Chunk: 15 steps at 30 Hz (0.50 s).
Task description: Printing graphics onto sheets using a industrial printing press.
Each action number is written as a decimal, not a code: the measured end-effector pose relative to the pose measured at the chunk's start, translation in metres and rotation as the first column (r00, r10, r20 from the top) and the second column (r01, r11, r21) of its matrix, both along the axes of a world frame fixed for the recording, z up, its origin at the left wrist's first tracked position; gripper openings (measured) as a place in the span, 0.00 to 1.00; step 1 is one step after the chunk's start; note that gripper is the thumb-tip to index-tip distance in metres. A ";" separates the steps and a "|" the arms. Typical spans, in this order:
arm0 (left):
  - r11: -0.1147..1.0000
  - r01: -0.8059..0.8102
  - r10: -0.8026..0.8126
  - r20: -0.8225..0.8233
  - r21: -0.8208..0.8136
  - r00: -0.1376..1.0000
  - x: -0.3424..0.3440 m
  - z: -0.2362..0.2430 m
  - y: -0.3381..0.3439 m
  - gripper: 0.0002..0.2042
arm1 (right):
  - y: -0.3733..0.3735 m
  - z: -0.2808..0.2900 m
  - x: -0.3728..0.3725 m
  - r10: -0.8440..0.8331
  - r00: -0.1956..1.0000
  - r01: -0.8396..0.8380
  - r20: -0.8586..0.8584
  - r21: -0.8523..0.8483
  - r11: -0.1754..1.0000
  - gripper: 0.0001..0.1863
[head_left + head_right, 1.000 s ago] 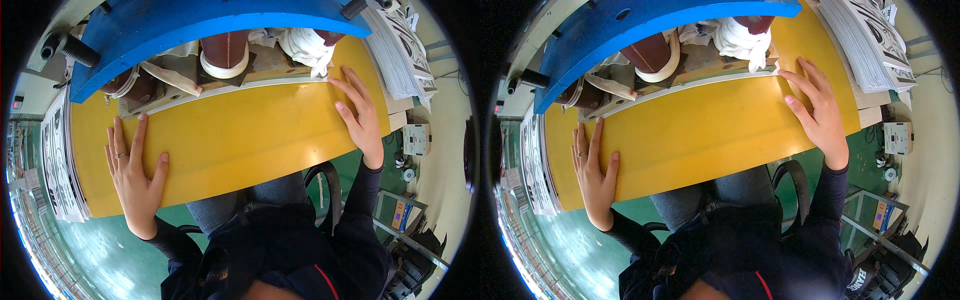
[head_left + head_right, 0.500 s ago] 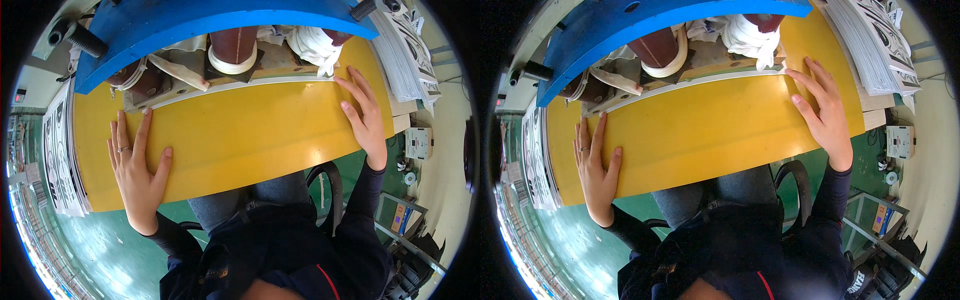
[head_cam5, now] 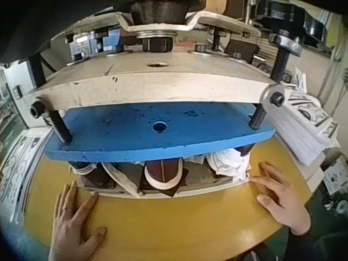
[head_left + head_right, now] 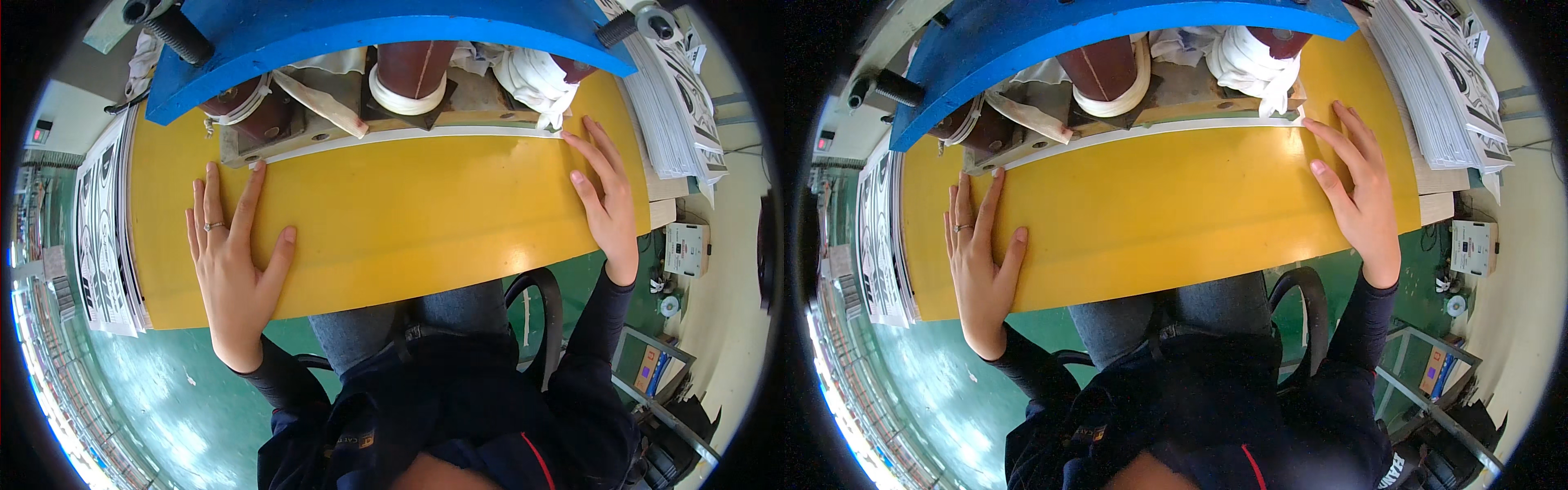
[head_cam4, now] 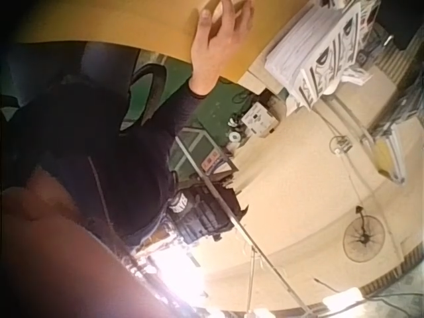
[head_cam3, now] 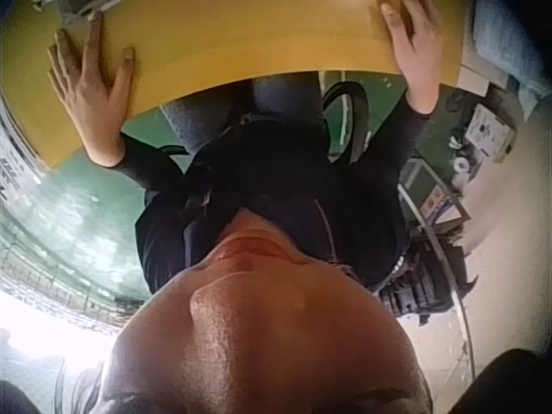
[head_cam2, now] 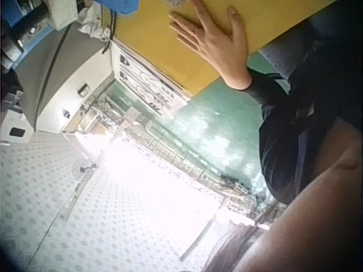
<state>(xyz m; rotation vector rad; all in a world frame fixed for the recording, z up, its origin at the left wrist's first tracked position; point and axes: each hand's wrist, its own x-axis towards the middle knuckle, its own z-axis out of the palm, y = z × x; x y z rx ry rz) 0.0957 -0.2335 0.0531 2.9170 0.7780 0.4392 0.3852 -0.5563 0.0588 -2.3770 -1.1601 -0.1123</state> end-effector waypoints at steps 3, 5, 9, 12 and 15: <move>1.000 0.011 -0.011 0.009 -0.011 1.000 0.004 -0.003 -0.001 0.33 | -0.003 0.000 0.001 -0.009 1.000 0.009 0.006 -0.010 1.000 0.21; 1.000 0.007 -0.007 0.006 -0.022 1.000 0.006 -0.004 -0.001 0.33 | -0.005 -0.003 0.003 -0.022 1.000 0.022 0.009 -0.019 1.000 0.21; 1.000 0.008 -0.008 0.014 -0.015 1.000 0.001 0.001 0.001 0.33 | 0.001 -0.001 0.003 0.007 1.000 -0.007 -0.019 0.043 0.999 0.21; 1.000 0.001 -0.001 0.012 -0.007 1.000 0.003 -0.002 0.001 0.33 | -0.002 -0.002 0.004 0.007 1.000 -0.006 -0.017 0.043 0.999 0.21; 1.000 -0.011 0.011 0.008 -0.006 1.000 0.004 -0.002 0.000 0.33 | -0.002 -0.002 0.003 0.000 1.000 0.000 -0.016 0.036 0.999 0.21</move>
